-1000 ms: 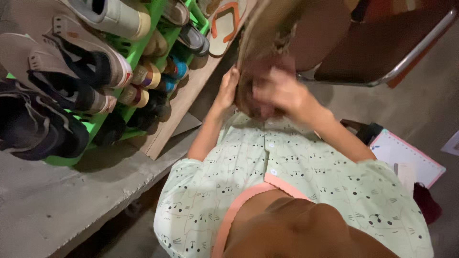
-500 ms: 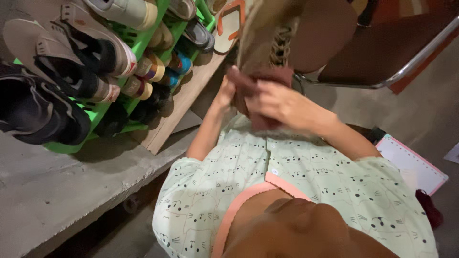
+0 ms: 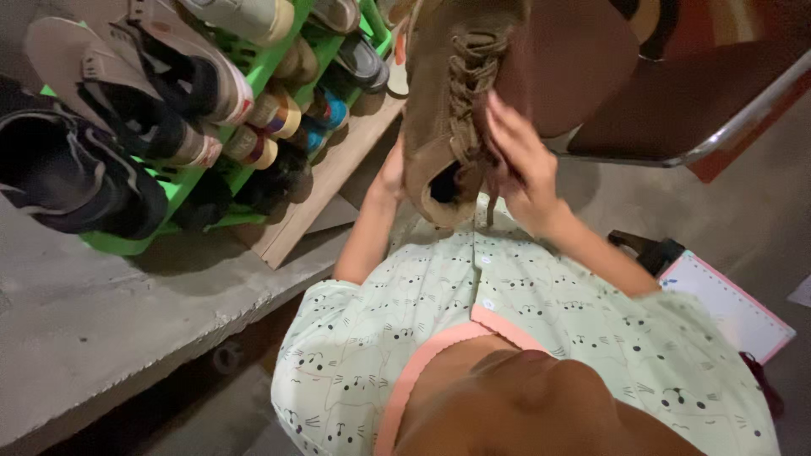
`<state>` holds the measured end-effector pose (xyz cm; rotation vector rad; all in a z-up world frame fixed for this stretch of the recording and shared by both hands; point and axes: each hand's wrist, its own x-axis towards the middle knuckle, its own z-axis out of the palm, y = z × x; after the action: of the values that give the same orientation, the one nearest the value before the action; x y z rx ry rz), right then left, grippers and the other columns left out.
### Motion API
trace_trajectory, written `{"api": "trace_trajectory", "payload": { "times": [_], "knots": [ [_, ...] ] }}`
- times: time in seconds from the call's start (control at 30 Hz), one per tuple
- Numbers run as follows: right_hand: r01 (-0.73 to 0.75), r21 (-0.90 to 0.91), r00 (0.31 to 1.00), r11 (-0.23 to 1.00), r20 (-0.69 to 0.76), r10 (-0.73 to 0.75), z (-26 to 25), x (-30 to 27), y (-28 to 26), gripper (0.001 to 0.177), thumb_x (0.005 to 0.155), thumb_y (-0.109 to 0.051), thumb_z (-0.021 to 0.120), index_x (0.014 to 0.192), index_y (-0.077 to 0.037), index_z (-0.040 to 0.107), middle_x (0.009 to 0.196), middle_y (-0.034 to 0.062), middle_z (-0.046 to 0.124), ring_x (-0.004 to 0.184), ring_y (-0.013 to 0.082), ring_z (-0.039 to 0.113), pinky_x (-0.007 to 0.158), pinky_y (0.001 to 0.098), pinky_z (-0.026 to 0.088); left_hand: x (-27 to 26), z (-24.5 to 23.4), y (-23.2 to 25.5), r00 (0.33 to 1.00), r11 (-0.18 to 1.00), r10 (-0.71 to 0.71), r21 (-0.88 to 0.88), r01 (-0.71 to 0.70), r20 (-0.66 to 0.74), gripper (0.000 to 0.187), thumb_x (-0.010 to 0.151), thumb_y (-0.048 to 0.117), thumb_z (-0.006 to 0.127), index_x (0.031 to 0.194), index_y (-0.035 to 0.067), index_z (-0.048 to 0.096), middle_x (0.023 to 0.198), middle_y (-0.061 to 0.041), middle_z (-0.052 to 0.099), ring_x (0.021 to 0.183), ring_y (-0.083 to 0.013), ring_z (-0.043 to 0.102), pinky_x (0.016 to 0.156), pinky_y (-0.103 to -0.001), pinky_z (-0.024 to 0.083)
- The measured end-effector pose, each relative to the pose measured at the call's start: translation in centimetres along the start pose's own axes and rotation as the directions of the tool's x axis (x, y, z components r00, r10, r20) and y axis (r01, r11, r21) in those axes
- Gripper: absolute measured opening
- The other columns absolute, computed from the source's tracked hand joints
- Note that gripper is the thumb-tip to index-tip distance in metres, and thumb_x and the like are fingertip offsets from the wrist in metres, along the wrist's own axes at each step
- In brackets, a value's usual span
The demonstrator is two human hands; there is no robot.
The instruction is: The person cleans a variety of footwear including boots, sneakers, flip-flops, and loafers using a cloth, wiping the exterior surfaces and soles.
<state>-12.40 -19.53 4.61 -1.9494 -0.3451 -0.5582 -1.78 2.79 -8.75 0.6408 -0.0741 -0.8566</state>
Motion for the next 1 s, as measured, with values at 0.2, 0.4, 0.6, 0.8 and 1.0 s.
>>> {"api": "trace_trajectory", "payload": {
  "times": [0.2,0.4,0.6,0.8,1.0],
  "knots": [
    [-0.076,0.258,0.985,0.963,0.171,0.032,-5.0,-3.2,0.2,0.051,0.082,-0.017,0.079,0.129,-0.002,0.066,0.133,0.0123,0.067,0.126,0.0258,0.066,0.11,0.0397,0.053,0.8,-2.4,-0.5,1.0,1.0,0.021,0.021,-0.021,0.003,0.069,0.109,0.054,0.036,0.16,0.008,0.033,0.158,-0.013,0.045,0.14,-0.0284,0.05,0.12,-0.047,0.042],
    [-0.234,0.53,0.917,0.815,-0.159,0.367,0.3,-0.5,6.0,0.039,0.106,-0.023,0.061,0.134,0.001,0.048,0.133,0.016,0.062,0.123,0.0322,0.066,0.105,0.0463,0.056,2.2,1.8,-1.3,0.997,0.996,0.071,-0.058,-0.069,0.022,0.071,0.108,0.056,0.036,0.161,0.009,0.031,0.159,-0.012,0.042,0.142,-0.0291,0.047,0.12,-0.046,0.04],
    [-0.167,0.414,0.985,0.895,0.112,0.132,1.1,-6.2,3.7,0.04,0.099,-0.013,0.058,0.136,0.001,0.052,0.132,0.0169,0.062,0.114,0.0278,0.067,0.102,0.0401,0.056,2.9,0.8,-0.6,0.928,0.936,0.291,-0.129,-0.326,-0.233,0.072,0.108,0.058,0.037,0.162,0.01,0.029,0.16,-0.01,0.039,0.143,-0.0297,0.044,0.121,-0.046,0.038],
    [-0.178,0.506,0.858,0.844,-0.341,0.385,-3.7,-11.3,11.6,0.033,0.102,-0.001,0.062,0.135,0.003,0.059,0.136,0.0172,0.061,0.12,0.0305,0.063,0.107,0.0453,0.055,4.0,-0.9,-1.1,0.805,0.82,0.536,-0.072,-0.568,-0.254,0.07,0.111,0.057,0.035,0.163,0.01,0.029,0.163,-0.009,0.038,0.146,-0.029,0.042,0.125,-0.044,0.035],
    [0.038,-0.049,0.991,0.998,-0.126,-0.044,-3.3,-2.8,7.7,0.042,0.087,-0.007,0.08,0.123,0.001,0.06,0.128,0.0233,0.061,0.126,0.0428,0.058,0.117,0.0539,0.044,5.1,-1.4,-4.8,0.801,0.817,0.57,0.231,-0.528,-0.183,0.067,0.114,0.052,0.03,0.161,0.004,0.03,0.16,-0.012,0.04,0.143,-0.0283,0.044,0.122,-0.044,0.038]
  ]
}}
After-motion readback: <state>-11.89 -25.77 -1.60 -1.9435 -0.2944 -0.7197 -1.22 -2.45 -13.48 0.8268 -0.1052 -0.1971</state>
